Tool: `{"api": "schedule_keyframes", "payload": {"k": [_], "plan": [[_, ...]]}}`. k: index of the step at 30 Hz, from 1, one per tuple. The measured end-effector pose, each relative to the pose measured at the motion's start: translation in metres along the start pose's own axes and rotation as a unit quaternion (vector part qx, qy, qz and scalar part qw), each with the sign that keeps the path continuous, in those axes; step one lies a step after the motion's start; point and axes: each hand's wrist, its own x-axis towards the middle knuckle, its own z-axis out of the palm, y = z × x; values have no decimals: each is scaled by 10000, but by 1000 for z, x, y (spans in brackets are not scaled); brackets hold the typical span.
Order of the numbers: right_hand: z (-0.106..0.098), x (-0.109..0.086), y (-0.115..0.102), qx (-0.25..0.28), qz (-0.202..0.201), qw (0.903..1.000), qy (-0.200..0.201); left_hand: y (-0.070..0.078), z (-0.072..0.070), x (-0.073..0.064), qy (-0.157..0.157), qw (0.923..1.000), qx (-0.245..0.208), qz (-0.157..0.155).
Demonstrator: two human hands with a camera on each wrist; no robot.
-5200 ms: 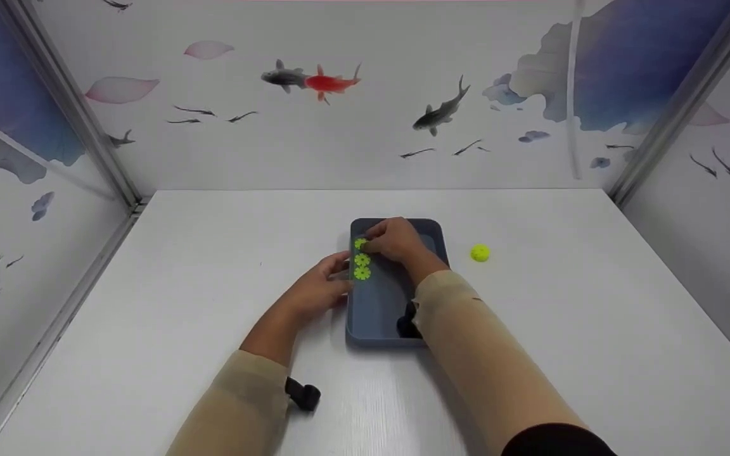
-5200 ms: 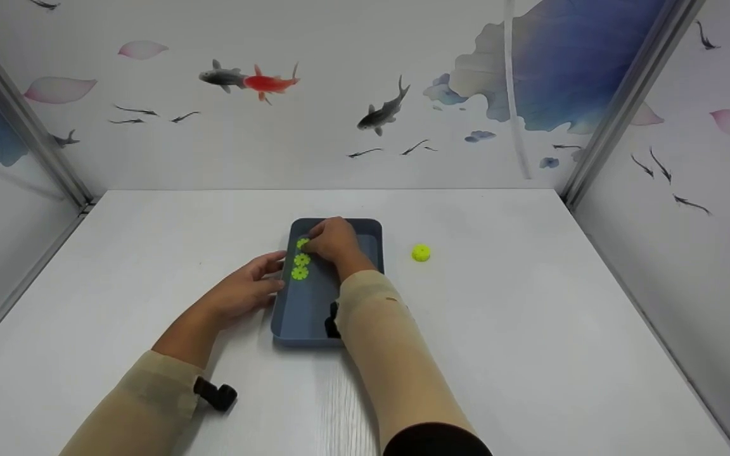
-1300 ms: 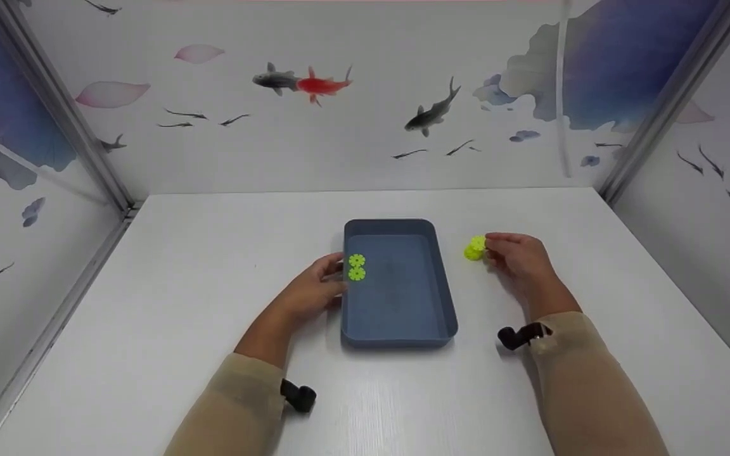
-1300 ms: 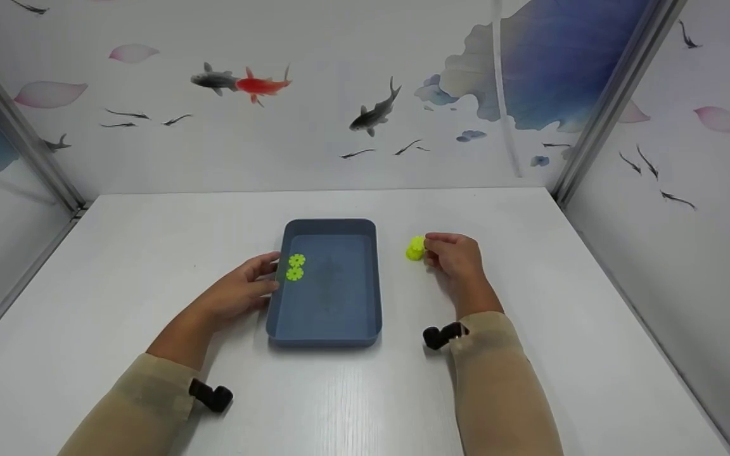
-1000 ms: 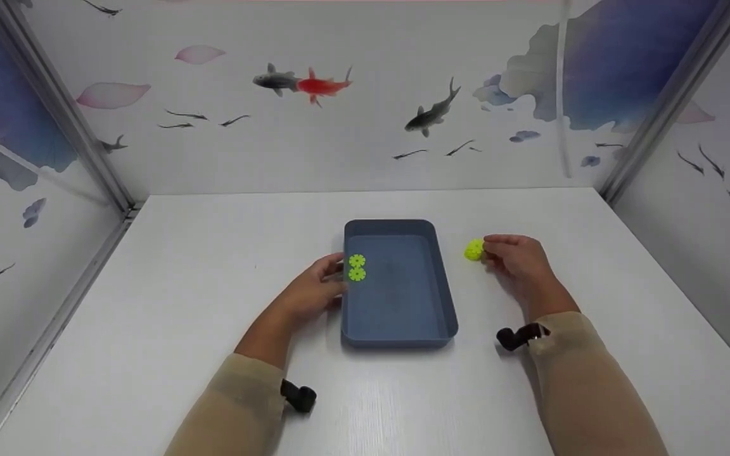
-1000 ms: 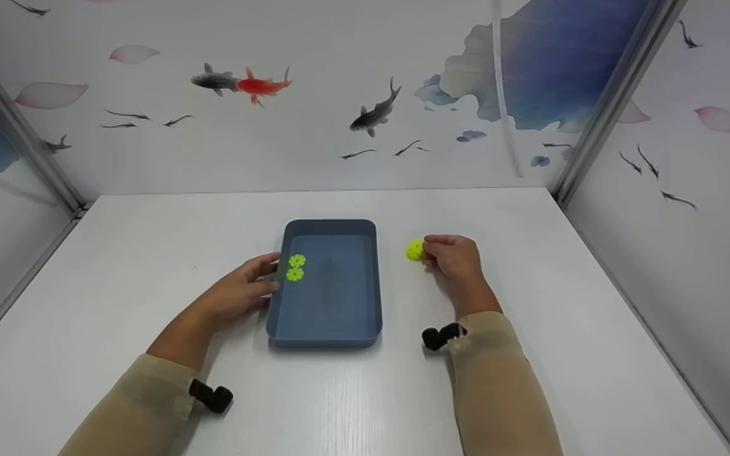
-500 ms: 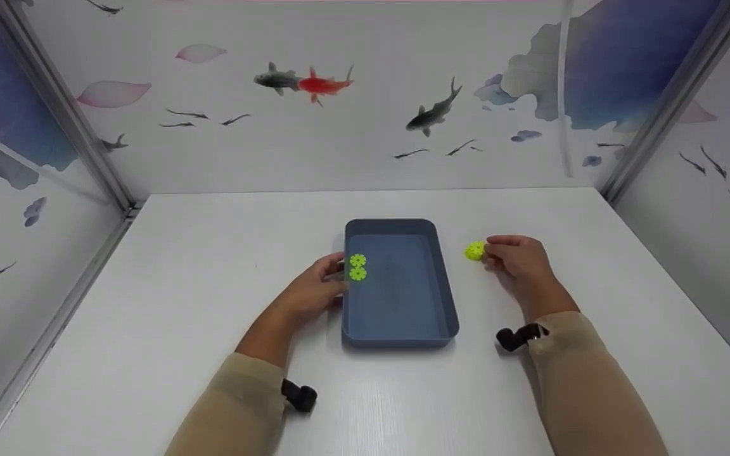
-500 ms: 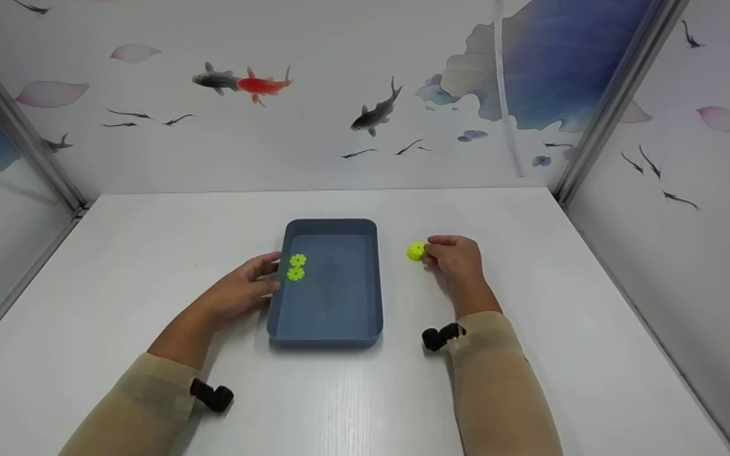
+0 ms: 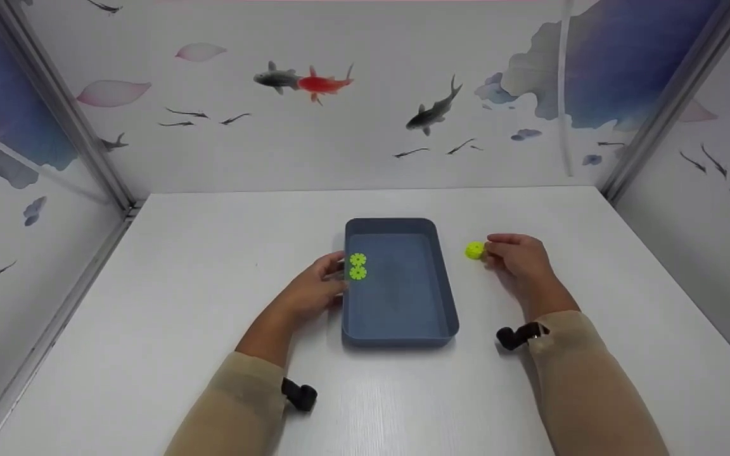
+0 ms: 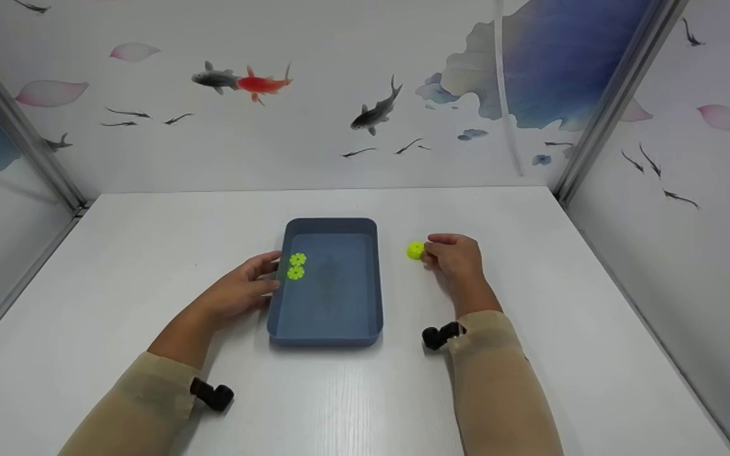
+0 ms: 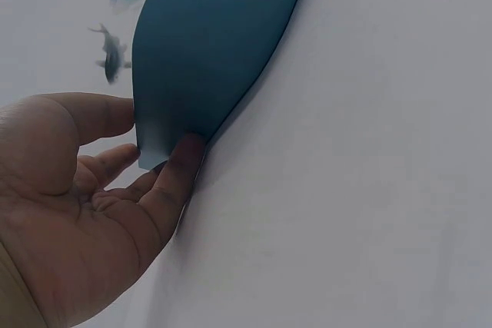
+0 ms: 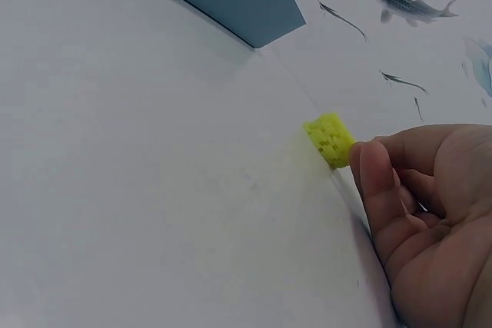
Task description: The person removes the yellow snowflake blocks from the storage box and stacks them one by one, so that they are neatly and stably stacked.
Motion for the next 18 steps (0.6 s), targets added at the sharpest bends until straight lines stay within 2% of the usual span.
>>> {"api": "schedule_keyframes", "payload": {"k": [6,12,18], "plan": [[0,-2,-2,59,-76,9999,70,1,0,-1,28,9999,100,-2],[4,-8,-10,-512,-551,9970,157,0,1,1,77,9998,162,-24],[20,-18,-20,-399,-1104,9928,-253,-2,0,2,66,9998,165,48]]}}
